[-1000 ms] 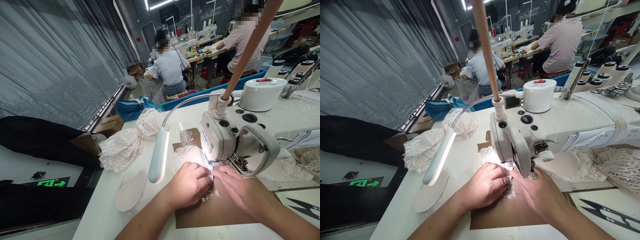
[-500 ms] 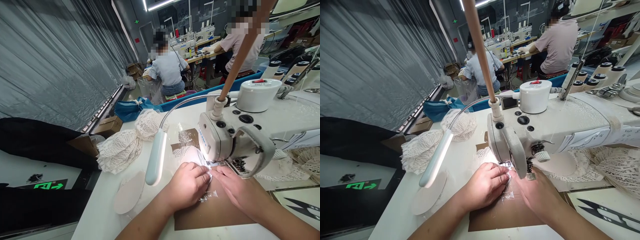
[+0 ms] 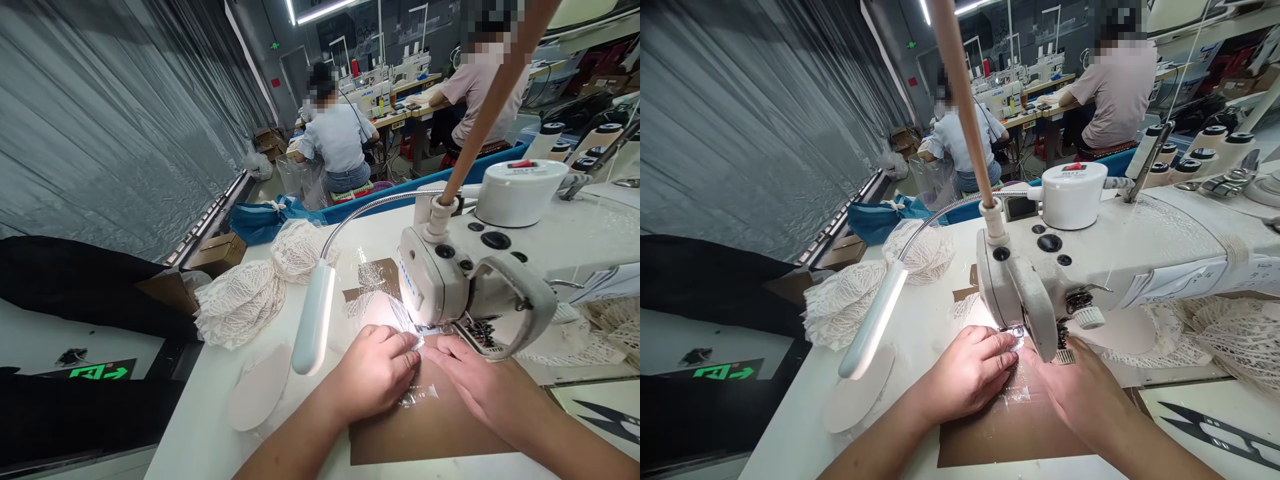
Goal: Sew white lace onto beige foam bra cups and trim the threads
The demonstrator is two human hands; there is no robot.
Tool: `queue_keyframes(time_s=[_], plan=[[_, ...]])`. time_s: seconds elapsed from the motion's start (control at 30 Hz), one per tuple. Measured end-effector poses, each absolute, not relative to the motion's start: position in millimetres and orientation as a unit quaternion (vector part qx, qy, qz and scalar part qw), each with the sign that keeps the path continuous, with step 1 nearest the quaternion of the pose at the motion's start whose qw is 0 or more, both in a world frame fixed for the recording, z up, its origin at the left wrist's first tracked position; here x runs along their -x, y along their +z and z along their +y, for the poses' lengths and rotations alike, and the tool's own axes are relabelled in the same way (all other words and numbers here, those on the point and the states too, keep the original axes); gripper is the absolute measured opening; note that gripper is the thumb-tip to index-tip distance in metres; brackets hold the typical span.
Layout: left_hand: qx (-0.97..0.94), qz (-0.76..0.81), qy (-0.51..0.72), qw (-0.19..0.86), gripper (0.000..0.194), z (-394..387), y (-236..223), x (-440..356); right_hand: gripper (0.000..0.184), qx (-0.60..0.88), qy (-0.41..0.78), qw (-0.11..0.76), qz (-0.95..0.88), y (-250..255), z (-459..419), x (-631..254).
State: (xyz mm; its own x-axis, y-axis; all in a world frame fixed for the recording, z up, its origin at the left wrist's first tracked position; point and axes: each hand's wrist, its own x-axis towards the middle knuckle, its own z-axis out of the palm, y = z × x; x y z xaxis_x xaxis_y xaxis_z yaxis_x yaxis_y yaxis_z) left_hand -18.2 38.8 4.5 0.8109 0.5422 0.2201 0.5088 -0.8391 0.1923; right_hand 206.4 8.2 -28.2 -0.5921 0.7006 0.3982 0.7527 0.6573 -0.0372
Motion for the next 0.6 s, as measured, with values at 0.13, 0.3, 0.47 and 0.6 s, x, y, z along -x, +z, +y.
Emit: queue_keyframes(time_s=[0.13, 0.3, 0.47, 0.6], plan=[[-0.945, 0.284, 0.145, 0.068, 0.027, 39, 3, 18, 0.047, 0.409, -0.097, 0.19, -0.887, -27, 10, -204], [-0.933, 0.318, 0.154, 0.073, 0.029, 42, 1, 17, 0.048, 0.412, -0.168, 0.187, -0.876, -28, 12, -199], [-0.92, 0.347, 0.165, 0.078, 0.028, 46, -1, 18, 0.048, 0.419, -0.143, 0.171, -0.88, -33, 12, -202], [-0.91, 0.373, 0.162, 0.077, 0.026, 48, -2, 19, 0.047, 0.424, -0.117, 0.169, -0.882, -39, 10, -207]])
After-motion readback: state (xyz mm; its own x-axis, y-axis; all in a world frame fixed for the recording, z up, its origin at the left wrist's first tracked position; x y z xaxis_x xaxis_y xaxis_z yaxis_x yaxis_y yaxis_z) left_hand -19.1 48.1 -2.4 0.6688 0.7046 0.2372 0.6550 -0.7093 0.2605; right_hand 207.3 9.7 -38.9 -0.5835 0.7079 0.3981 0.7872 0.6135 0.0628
